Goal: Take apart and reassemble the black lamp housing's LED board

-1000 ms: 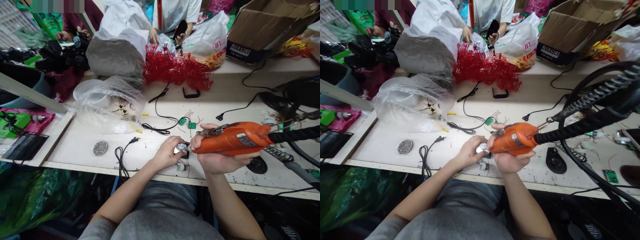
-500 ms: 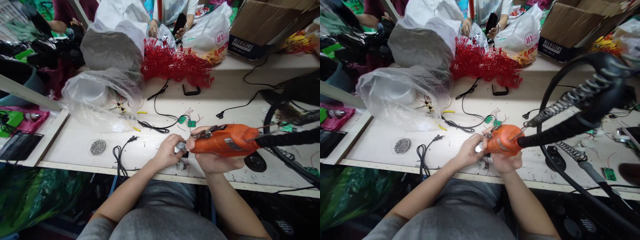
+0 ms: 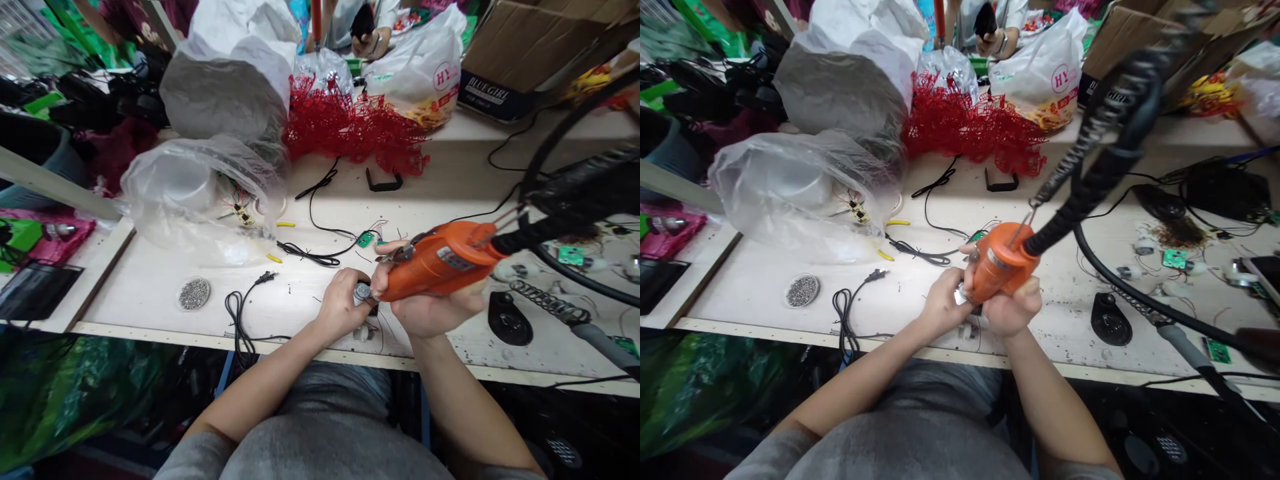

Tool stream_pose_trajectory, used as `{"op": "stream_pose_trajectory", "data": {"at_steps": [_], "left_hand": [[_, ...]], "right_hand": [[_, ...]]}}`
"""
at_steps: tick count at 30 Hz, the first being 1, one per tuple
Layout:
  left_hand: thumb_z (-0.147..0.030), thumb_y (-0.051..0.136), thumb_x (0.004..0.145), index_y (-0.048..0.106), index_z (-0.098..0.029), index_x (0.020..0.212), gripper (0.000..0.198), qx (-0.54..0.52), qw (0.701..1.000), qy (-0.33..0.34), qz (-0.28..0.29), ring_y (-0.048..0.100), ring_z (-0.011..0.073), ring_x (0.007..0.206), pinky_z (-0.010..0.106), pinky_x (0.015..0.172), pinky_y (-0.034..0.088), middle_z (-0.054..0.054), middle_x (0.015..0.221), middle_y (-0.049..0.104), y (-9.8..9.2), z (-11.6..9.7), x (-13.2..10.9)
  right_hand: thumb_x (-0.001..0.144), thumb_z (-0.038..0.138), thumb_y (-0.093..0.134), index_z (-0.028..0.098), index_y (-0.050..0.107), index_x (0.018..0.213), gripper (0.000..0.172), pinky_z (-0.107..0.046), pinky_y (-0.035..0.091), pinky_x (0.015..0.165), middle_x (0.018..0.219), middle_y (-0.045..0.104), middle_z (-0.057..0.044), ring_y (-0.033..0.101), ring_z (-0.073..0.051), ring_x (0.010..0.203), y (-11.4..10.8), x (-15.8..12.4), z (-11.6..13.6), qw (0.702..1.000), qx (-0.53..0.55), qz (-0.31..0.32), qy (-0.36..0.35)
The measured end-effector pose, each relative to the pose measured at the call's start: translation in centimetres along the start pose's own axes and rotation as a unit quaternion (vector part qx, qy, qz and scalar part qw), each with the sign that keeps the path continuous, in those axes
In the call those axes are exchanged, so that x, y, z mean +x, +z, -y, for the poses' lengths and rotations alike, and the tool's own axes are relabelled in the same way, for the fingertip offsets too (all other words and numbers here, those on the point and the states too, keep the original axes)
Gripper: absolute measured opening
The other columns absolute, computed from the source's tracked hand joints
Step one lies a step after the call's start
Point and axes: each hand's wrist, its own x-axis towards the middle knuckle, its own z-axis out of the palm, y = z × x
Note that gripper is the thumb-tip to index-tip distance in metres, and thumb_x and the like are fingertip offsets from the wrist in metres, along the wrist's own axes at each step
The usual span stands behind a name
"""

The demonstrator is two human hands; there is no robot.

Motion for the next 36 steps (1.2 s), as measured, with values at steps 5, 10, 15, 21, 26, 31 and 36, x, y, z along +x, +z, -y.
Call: {"op": "stream_pose_trajectory", "data": {"at_steps": [5, 10, 15, 21, 26, 31, 36], "left_hand": [[-0.014, 0.071, 0.072, 0.056, -0.021, 0.09, 0.024, -0.009, 1.0, 0.004, -0.017, 0.06, 0.0218, 0.089, 0.035, 0.079, 0.048, 0.003, 0.091, 0.064, 0.0, 0.0, -0.1], [-0.014, 0.069, 0.071, 0.055, -0.021, 0.09, 0.025, 0.009, 0.998, -0.005, -0.061, 0.058, 0.0244, 0.093, 0.039, 0.084, 0.047, 0.004, 0.093, 0.063, 0.3, 0.3, -0.4], [-0.011, 0.07, 0.063, 0.055, -0.021, 0.094, 0.036, -0.008, 0.997, -0.058, -0.042, 0.059, 0.0247, 0.091, 0.039, 0.079, 0.048, 0.003, 0.093, 0.062, 0.1, 0.3, -0.5], [-0.012, 0.07, 0.065, 0.056, -0.021, 0.098, 0.037, -0.004, 0.997, -0.063, -0.042, 0.06, 0.0257, 0.093, 0.041, 0.082, 0.05, 0.003, 0.094, 0.063, 0.1, 0.4, -0.4], [-0.012, 0.071, 0.065, 0.057, -0.021, 0.103, 0.042, -0.001, 0.998, -0.048, -0.036, 0.061, 0.0269, 0.096, 0.042, 0.084, 0.051, 0.004, 0.096, 0.064, 0.3, 0.7, -0.4], [-0.014, 0.072, 0.069, 0.059, -0.022, 0.108, 0.042, 0.009, 0.998, -0.06, -0.02, 0.062, 0.0272, 0.097, 0.042, 0.084, 0.052, 0.004, 0.099, 0.065, 0.1, 0.9, -0.1], [-0.013, 0.072, 0.068, 0.06, -0.023, 0.112, 0.046, 0.002, 0.998, -0.059, 0.001, 0.062, 0.0273, 0.1, 0.042, 0.084, 0.053, 0.005, 0.103, 0.065, -0.1, 0.8, 0.0]], "right_hand": [[0.074, 0.077, 0.06, 0.027, 0.069, 0.097, 0.056, -0.038, 0.049, 0.044, 0.082, 0.07, -0.006, 0.056, -0.019, 0.05, 0.1, -0.2, 1.3, 1.0, 0.012, 0.006, -0.004], [0.069, 0.084, 0.061, 0.026, 0.071, 0.103, 0.068, -0.045, 0.053, 0.054, 0.073, 0.064, -0.005, 0.056, -0.022, 0.054, 0.3, -0.7, 1.3, 0.998, 0.016, 0.052, -0.008], [0.073, 0.083, 0.054, 0.027, 0.071, 0.101, 0.064, -0.047, 0.052, 0.053, 0.086, 0.066, -0.008, 0.053, -0.021, 0.052, 1.0, -0.5, -1.1, 0.998, 0.049, 0.037, -0.011], [0.076, 0.076, 0.057, 0.028, 0.071, 0.103, 0.057, -0.048, 0.055, 0.053, 0.091, 0.07, -0.008, 0.057, -0.022, 0.053, 1.2, -0.4, -1.8, 0.997, 0.06, 0.036, -0.02], [0.072, 0.08, 0.06, 0.027, 0.069, 0.105, 0.062, -0.054, 0.058, 0.062, 0.097, 0.071, -0.01, 0.067, -0.03, 0.07, 1.0, -0.7, -2.4, 0.996, 0.076, 0.043, -0.024], [0.067, 0.086, 0.058, 0.026, 0.071, 0.105, 0.072, -0.055, 0.058, 0.059, 0.089, 0.07, -0.01, 0.067, -0.032, 0.07, 1.1, -1.0, -2.5, 0.997, 0.064, 0.038, 0.0], [0.066, 0.084, 0.058, 0.027, 0.072, 0.097, 0.066, -0.046, 0.054, 0.048, 0.08, 0.067, -0.007, 0.057, -0.023, 0.052, 1.1, -0.6, -1.8, 0.999, 0.038, 0.035, 0.0]]}}
